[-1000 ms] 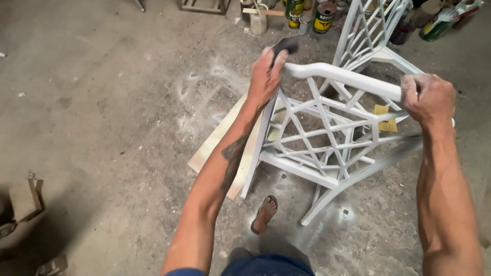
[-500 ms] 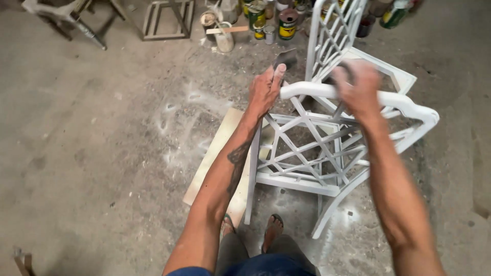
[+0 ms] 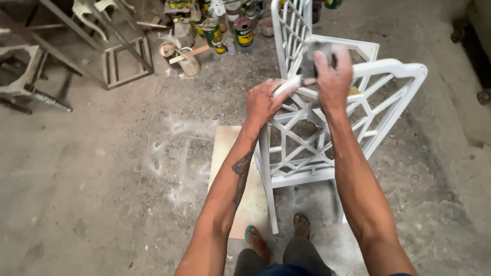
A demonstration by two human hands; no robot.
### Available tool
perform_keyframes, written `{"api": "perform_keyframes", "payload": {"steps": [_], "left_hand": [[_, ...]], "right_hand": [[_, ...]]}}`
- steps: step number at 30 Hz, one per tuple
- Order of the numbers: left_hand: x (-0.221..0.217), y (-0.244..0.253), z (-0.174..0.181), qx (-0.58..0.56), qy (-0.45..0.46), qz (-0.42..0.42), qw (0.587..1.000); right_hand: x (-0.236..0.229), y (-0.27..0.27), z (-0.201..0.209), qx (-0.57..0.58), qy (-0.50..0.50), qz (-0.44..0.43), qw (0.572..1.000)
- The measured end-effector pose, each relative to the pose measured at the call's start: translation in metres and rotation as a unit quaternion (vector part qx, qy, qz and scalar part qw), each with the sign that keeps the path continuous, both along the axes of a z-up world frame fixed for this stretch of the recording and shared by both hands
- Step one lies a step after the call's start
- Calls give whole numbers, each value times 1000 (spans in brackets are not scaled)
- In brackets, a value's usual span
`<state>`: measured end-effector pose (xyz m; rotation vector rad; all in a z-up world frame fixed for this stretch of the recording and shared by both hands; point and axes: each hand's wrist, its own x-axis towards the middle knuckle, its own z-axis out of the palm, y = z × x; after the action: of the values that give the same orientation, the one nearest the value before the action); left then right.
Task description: The person sands the surface of a white metal chair frame using a sanding block. They systematically rub the block along the curved armrests, legs, and the intricate lattice of the backrest to smooth the surface. The person repositions the chair and adjusts their grip to reach different sections of the frame.
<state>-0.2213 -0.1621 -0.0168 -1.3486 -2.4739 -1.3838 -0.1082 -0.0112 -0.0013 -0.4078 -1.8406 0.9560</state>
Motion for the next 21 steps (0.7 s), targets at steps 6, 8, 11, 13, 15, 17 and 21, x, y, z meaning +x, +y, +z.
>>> {"api": "perform_keyframes", "payload": {"steps": [6,8,11,13,15,17,21], "left_hand": [[-36,9,-52,29,68,-107,991],[-49,16,-66,31,69,-111,991],[-51,18,-72,117,-6,-150,982],[-49,13,-51,93,-17,-118,988],[-54,17,-59,102,-35,-123,987],[-57,15,-66,108,-59,-121,985],[-56,15,-67,109,-71,-98,987]], "right_hand": [[70,-49,-53,-217,0,-76,973],[66,-63,-67,-330,42,-59,941],[56,-90,-62,-458,127,-22,879],[45,-104,-54,-446,131,-1,886],[45,-90,-61,-389,75,-12,918],[41,-90,-66,-333,10,-20,943],[25,-86,-77,-262,-84,-22,961]]}}
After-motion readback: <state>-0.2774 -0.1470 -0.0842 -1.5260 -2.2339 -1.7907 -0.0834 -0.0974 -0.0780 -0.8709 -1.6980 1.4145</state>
